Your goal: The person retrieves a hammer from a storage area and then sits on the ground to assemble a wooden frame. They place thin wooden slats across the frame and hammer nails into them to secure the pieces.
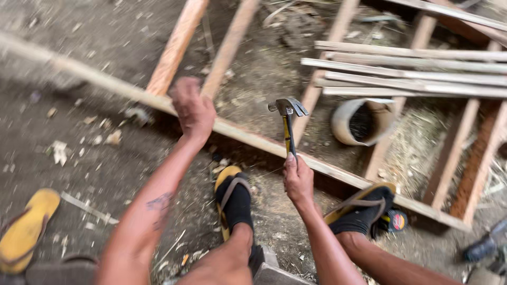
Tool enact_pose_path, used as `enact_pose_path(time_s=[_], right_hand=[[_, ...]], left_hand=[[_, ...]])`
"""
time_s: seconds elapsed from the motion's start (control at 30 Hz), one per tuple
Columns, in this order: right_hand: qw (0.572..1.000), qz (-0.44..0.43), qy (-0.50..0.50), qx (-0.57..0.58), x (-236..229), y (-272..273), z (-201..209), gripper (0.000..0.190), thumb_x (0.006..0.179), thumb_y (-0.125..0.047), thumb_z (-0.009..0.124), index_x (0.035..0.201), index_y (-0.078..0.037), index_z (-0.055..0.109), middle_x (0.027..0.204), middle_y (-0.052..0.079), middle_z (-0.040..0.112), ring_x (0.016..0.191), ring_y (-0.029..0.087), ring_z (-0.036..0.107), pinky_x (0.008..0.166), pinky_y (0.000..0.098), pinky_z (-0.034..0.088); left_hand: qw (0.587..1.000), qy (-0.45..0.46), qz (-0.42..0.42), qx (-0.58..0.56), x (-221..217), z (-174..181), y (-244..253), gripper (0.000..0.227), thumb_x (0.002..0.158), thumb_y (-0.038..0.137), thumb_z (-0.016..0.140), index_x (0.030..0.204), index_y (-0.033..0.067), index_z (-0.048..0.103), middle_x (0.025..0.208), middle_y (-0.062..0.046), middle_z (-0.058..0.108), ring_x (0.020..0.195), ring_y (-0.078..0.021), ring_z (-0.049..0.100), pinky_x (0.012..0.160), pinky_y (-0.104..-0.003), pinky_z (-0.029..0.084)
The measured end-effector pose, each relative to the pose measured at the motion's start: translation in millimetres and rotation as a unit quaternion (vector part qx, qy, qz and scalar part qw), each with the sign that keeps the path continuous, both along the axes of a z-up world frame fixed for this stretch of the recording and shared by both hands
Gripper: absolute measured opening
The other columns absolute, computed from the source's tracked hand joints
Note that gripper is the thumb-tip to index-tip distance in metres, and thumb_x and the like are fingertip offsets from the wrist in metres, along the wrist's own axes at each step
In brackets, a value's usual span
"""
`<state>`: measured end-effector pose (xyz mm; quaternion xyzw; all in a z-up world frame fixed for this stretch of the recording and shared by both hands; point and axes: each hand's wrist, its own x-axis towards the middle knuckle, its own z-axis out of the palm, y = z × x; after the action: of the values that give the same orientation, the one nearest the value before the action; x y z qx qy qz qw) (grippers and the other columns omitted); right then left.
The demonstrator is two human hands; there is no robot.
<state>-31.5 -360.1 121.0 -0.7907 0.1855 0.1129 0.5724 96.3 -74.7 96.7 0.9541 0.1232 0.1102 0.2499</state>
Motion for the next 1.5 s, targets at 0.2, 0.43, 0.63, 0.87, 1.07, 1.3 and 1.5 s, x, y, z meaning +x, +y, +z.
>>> enact_pose_path(time_s=[0.2,0.43,0.63,0.87,1.07,1.3,1.5], right_hand=[[0.952,-0.219,-0.014,0.215,-2,-30,-5,0.042,0.106,-0.046,0.047,0.085,-0.009,0.049,0.056,-0.002,0.043,0.041,0.010,0.041,0.036,0.0281,0.035],[0.905,-0.366,0.015,0.215,8,-106,-17,0.046,0.106,-0.050,0.041,0.087,-0.008,0.047,0.059,0.000,0.043,0.042,0.011,0.040,0.037,0.0303,0.039],[0.897,-0.385,0.056,0.211,9,-144,-37,0.046,0.105,-0.048,0.041,0.085,-0.007,0.046,0.057,0.001,0.042,0.040,0.014,0.039,0.035,0.0321,0.038],[0.888,-0.388,0.056,0.238,14,-131,-39,0.045,0.107,-0.047,0.039,0.088,-0.008,0.047,0.059,0.000,0.043,0.043,0.012,0.042,0.037,0.0309,0.039],[0.882,-0.393,0.028,0.256,15,-126,-28,0.043,0.107,-0.047,0.039,0.089,-0.008,0.045,0.061,0.000,0.042,0.044,0.012,0.040,0.037,0.0304,0.038],[0.898,-0.381,0.005,0.218,12,-112,-13,0.043,0.107,-0.045,0.040,0.089,-0.006,0.046,0.059,0.000,0.042,0.042,0.012,0.040,0.036,0.0307,0.038],[0.909,-0.373,0.006,0.186,11,-102,-5,0.043,0.106,-0.045,0.041,0.089,-0.006,0.049,0.059,0.001,0.045,0.042,0.012,0.042,0.036,0.0307,0.039]], left_hand=[[0.834,0.103,-0.533,0.103,32,84,-148,0.018,0.090,0.012,0.062,0.108,0.0094,0.068,0.105,-0.012,0.065,0.105,-0.0304,0.063,0.093,-0.046,0.051],[0.807,0.105,-0.578,0.049,64,21,-338,0.016,0.086,0.003,0.059,0.097,0.0068,0.071,0.102,-0.015,0.069,0.103,-0.0363,0.068,0.087,-0.046,0.056],[0.856,0.148,-0.473,0.150,72,-89,-431,0.016,0.085,0.009,0.063,0.090,0.0096,0.078,0.101,-0.016,0.075,0.095,-0.0340,0.074,0.076,-0.046,0.061],[0.864,0.140,-0.466,0.134,85,-72,-419,0.014,0.082,0.006,0.065,0.086,0.0072,0.078,0.095,-0.020,0.075,0.089,-0.0374,0.074,0.075,-0.048,0.060],[0.907,0.169,-0.386,0.001,87,-10,-401,0.015,0.086,0.007,0.065,0.087,0.0113,0.079,0.096,-0.020,0.074,0.094,-0.0393,0.072,0.083,-0.050,0.058],[0.899,0.251,-0.353,-0.068,84,23,-385,0.013,0.077,0.011,0.072,0.089,0.0123,0.078,0.101,-0.019,0.074,0.099,-0.0365,0.071,0.091,-0.047,0.056],[0.910,0.228,-0.344,-0.032,74,35,-381,0.013,0.079,0.010,0.071,0.090,0.0123,0.078,0.102,-0.018,0.075,0.100,-0.0354,0.072,0.092,-0.045,0.057]])
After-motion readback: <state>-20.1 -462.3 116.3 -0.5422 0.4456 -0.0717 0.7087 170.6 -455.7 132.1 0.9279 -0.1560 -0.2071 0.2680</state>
